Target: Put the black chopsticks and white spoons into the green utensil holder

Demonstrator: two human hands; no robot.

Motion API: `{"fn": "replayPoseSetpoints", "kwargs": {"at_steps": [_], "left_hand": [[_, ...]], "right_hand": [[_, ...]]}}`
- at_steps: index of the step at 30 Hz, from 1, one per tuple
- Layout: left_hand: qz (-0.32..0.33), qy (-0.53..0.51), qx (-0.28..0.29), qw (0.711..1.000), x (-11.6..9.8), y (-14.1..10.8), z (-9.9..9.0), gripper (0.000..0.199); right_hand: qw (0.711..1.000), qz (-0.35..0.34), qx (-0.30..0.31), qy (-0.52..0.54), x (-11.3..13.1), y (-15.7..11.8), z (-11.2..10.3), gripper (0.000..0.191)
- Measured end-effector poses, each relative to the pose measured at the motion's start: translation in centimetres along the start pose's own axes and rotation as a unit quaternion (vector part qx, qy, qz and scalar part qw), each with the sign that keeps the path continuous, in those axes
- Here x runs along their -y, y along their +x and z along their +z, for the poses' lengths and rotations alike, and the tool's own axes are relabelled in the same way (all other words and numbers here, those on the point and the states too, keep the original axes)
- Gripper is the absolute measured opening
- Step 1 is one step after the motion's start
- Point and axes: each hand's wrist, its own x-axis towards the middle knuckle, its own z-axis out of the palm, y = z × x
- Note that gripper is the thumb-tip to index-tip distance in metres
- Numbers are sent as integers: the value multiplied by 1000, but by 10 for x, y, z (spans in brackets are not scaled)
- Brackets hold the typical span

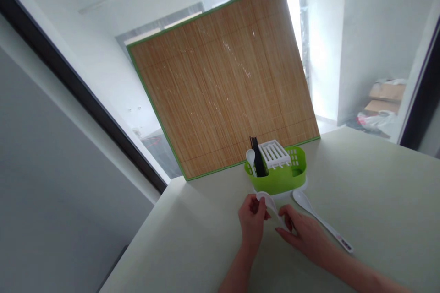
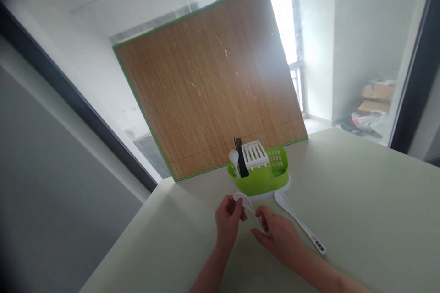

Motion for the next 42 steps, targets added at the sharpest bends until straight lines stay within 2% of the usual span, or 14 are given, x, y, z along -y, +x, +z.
{"fn": "replayPoseSetpoints", "kwargs": {"at_steps": [3,6,9,11,16,19,22,25,27,30,34,38,42], "left_hand": [[27,5,-23,999,-5,-5,2,25],[59,49,-30,997,-8,-11,3,23],[101,105,-37,989,-12,-15,4,18],[125,134,-38,982,-15,-17,5,15],[175,160,-40,971,-24,-15,4,11],[210,170,-62,961,-38,-1,0,12],[230,159,-122,952,-61,26,-7,16],[245,131,-178,944,-82,60,-12,20],[258,131,-204,935,-88,82,-12,23],[267,145,-208,930,-84,107,-10,23],[260,133,-205,934,-70,124,-8,24],[242,106,-253,931,-67,130,-12,28],[248,104,-276,923,-72,133,-15,29]], "right_hand": [[1000,22,17,14,-8,2,6,20],[999,7,32,6,-10,3,8,14],[998,-17,52,27,-9,5,5,25],[996,-29,60,55,-8,6,3,25],[995,-35,74,62,-10,8,1,22],[996,-44,70,26,-11,7,-1,16],[997,-44,57,17,-13,8,-5,16],[999,-38,15,-15,-18,10,-12,26],[996,-41,-21,-72,-24,13,-18,24],[979,-29,-55,-194,-33,18,-30,21],[949,31,-61,-307,-42,23,-44,17],[936,80,-41,-341,-45,25,-47,15],[935,96,-28,-339,-46,23,-45,13]]}}
